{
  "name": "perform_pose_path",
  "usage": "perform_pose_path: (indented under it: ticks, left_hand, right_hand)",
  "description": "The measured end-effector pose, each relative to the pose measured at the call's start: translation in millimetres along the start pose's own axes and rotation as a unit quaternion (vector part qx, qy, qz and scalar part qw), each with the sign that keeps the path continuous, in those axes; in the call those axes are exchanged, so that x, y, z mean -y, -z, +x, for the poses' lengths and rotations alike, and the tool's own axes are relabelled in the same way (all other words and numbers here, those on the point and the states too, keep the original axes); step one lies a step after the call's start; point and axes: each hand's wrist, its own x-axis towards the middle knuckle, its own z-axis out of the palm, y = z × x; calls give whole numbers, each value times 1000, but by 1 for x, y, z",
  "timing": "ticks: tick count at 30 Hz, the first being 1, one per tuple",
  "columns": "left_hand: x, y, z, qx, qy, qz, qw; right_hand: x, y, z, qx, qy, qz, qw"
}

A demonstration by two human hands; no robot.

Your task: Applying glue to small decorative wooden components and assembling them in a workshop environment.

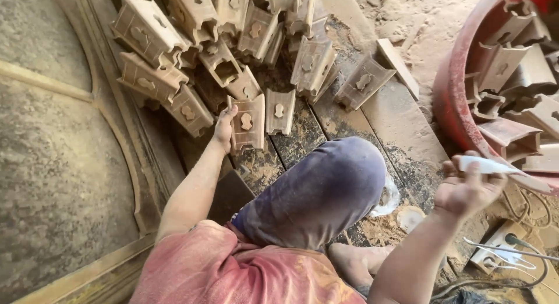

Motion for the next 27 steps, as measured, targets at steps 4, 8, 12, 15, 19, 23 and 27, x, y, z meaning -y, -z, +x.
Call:
perform_pose_path:
  ticks: [4, 8, 12, 15, 19, 23, 27]
  left_hand:
    - [7, 14, 42, -62, -41, 37, 997]
    - [-11, -8, -5, -80, -71, 80, 991]
    - [-22, -22, -35, -93, -60, 97, 989]
    - [-17, -16, -38, -102, -88, 130, 982]
    - [0, 17, -8, -92, -97, 152, 979]
    - [6, 48, 18, -108, -112, 195, 968]
    - [1, 52, 18, -121, -137, 209, 961]
  right_hand:
    - [-40, 8, 6, 8, -72, -100, 992]
    - [-143, 73, 46, 6, -5, -265, 964]
    - [-191, 119, 73, -2, 93, -423, 901]
    - [-214, 134, 87, -44, 64, -475, 876]
    - [-227, 154, 95, -68, 43, -515, 853]
    - [-208, 140, 84, -46, -48, -572, 818]
    - [-215, 142, 81, -8, -86, -602, 794]
